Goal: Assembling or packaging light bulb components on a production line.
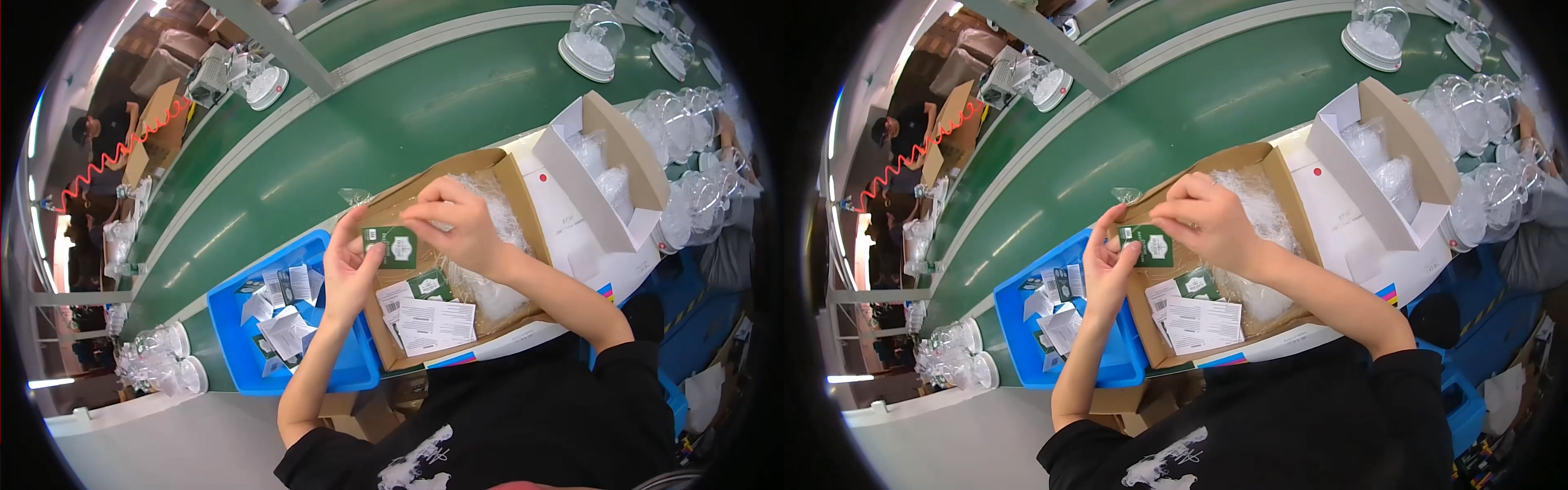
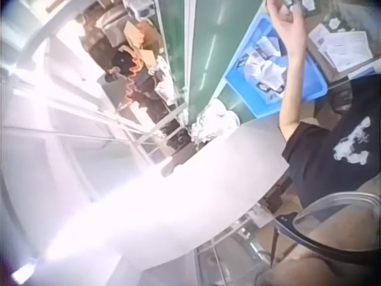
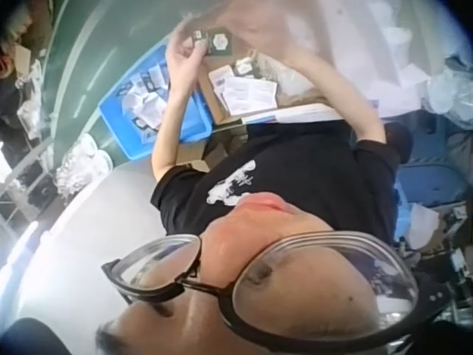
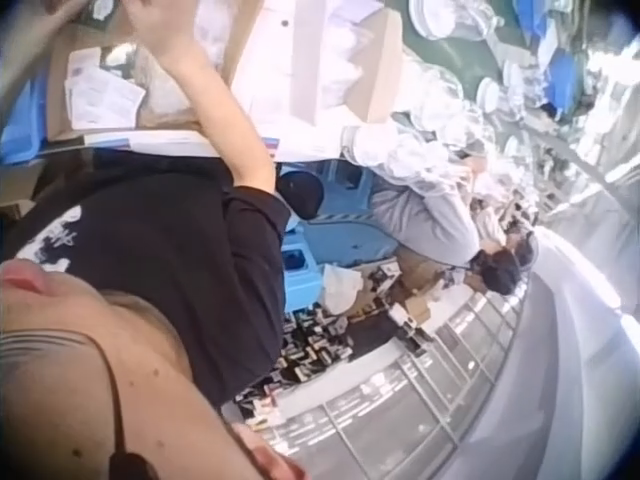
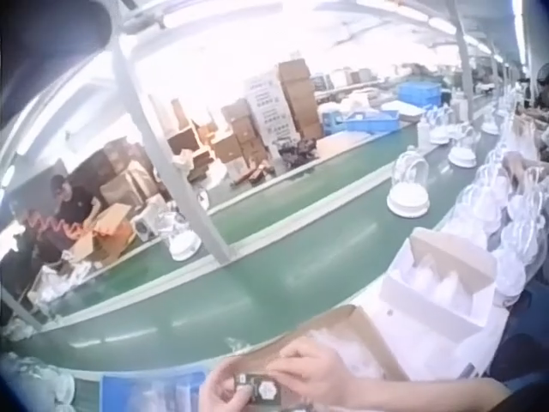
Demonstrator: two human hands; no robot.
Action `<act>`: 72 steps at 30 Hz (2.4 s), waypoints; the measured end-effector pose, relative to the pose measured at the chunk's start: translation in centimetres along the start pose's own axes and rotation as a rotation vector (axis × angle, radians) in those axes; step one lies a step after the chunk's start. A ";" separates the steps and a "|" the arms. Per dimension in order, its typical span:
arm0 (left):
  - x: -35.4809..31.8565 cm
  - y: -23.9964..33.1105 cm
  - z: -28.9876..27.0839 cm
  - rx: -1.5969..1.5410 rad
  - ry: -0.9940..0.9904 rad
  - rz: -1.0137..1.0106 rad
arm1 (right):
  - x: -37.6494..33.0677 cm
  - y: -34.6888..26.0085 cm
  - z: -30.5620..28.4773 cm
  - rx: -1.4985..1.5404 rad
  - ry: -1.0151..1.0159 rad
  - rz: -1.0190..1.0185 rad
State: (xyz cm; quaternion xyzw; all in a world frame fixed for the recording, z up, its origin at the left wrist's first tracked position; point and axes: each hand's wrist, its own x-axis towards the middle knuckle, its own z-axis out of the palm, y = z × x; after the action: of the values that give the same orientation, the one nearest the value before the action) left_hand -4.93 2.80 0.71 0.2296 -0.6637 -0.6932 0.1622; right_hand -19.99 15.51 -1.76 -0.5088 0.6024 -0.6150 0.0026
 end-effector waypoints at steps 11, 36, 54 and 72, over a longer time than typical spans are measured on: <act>-0.6 -1.7 0.1 0.152 0.170 0.104 | 0.2 -0.1 -0.3 0.182 -0.008 0.241; -1.0 -1.5 0.2 0.285 0.113 0.076 | -0.9 0.0 0.4 -0.140 -0.077 0.034; -0.2 -2.9 -0.7 -0.125 -0.267 -0.106 | -1.1 -2.2 0.2 -0.053 -0.154 -0.135; -0.6 -2.6 -0.9 0.195 -0.226 0.109 | -0.1 -2.7 0.2 0.071 -0.147 -0.217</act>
State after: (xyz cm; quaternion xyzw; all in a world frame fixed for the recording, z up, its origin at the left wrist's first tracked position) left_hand -3.76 2.53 -1.83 0.1286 -0.7532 -0.6371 0.1010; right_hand -18.21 16.19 0.15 -0.6141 0.5200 -0.5936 -0.0020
